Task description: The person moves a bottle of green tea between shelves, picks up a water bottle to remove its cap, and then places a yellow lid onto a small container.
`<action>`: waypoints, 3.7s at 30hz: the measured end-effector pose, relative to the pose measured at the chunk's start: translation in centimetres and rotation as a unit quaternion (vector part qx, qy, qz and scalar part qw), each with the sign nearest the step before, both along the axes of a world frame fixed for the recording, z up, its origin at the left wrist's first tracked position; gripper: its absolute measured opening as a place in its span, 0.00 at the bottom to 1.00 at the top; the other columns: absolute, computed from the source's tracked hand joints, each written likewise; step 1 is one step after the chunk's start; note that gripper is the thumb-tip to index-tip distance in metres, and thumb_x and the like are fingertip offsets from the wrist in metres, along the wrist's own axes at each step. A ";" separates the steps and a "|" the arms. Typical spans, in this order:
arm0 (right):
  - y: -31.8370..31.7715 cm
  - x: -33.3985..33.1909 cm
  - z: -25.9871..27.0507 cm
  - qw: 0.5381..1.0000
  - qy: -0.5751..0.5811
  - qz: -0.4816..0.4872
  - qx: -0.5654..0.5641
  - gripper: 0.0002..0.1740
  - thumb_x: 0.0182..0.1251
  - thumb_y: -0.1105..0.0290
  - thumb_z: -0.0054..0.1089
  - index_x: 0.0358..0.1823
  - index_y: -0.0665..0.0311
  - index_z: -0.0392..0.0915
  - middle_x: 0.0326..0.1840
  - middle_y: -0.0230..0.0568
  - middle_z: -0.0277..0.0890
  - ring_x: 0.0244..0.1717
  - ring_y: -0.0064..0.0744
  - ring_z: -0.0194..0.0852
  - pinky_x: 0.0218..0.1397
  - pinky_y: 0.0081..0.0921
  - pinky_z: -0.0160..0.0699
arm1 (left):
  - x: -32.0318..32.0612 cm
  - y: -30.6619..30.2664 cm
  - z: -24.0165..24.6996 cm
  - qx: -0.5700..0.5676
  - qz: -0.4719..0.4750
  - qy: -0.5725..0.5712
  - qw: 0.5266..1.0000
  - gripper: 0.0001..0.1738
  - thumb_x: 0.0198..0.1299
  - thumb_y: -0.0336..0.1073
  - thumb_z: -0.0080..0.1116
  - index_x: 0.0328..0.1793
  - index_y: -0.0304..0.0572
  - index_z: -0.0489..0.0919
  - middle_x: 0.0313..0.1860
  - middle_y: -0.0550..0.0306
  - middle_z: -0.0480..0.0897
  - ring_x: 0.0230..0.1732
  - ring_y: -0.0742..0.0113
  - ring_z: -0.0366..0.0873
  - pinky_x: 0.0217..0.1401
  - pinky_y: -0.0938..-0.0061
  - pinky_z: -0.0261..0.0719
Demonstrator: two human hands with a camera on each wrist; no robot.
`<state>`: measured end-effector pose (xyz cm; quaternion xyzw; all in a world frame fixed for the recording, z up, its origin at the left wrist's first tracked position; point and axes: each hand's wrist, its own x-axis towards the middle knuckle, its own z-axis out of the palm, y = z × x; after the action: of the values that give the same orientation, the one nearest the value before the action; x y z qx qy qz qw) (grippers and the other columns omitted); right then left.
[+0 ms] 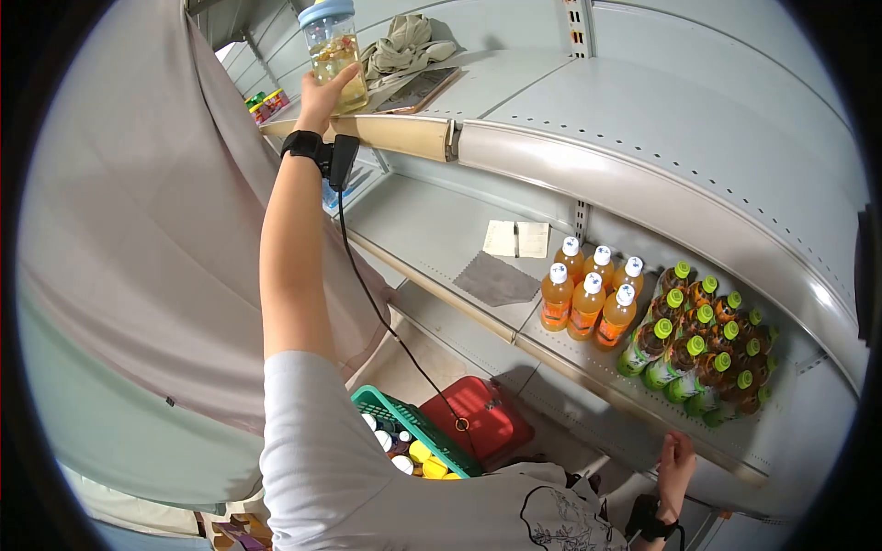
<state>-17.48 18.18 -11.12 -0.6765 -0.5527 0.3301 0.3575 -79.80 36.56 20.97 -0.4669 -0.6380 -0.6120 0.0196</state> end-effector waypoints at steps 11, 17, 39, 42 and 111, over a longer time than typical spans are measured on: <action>-0.2 -2.0 2.9 0.992 0.088 0.065 -0.064 0.14 0.59 0.66 0.50 0.41 0.71 0.71 0.15 0.34 0.67 0.16 0.18 0.63 0.18 0.19 0.60 | -0.6 -0.3 -0.3 -0.043 0.001 0.041 0.998 0.37 0.43 0.50 0.64 0.50 0.27 0.64 0.43 0.44 0.74 0.41 0.58 0.75 0.41 0.68 0.75; -2.1 -3.4 5.7 0.970 -0.089 0.214 -0.069 0.12 0.53 0.70 0.54 0.39 0.67 0.73 0.12 0.37 0.65 0.17 0.22 0.64 0.21 0.23 0.63 | -1.1 -0.3 -2.2 -0.025 0.171 0.185 0.967 0.37 0.43 0.51 0.63 0.50 0.27 0.65 0.42 0.40 0.75 0.41 0.50 0.74 0.44 0.65 0.71; -9.5 1.6 4.5 0.971 -0.160 0.179 -0.014 0.19 0.56 0.64 0.52 0.48 0.64 0.68 0.30 0.49 0.73 0.30 0.44 0.73 0.34 0.32 0.70 | 39.5 -26.3 -3.9 0.021 -0.503 0.630 0.591 0.15 0.36 0.34 0.56 0.34 0.41 0.68 0.38 0.50 0.69 0.32 0.56 0.68 0.28 0.61 0.68; -12.2 4.8 4.5 0.982 -0.132 0.130 -0.046 0.20 0.56 0.64 0.53 0.49 0.64 0.68 0.29 0.49 0.73 0.29 0.42 0.73 0.33 0.30 0.70 | 41.9 -27.8 -4.4 0.017 -0.513 0.587 0.626 0.16 0.36 0.34 0.56 0.34 0.41 0.68 0.38 0.50 0.69 0.32 0.56 0.69 0.28 0.61 0.68; -43.5 28.2 1.9 0.655 0.184 -0.713 0.170 0.16 0.62 0.62 0.47 0.43 0.68 0.72 0.27 0.35 0.73 0.26 0.19 0.69 0.30 0.15 0.69 | 85.0 -29.0 -34.5 -0.222 -0.862 0.123 0.438 0.11 0.51 0.33 0.51 0.41 0.38 0.74 0.35 0.49 0.78 0.36 0.58 0.76 0.40 0.72 0.73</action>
<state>10.76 -25.29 -9.20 -0.7158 0.1303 -0.0080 0.6860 5.16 7.55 -13.56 -0.8343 -0.0102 -0.0853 -0.5446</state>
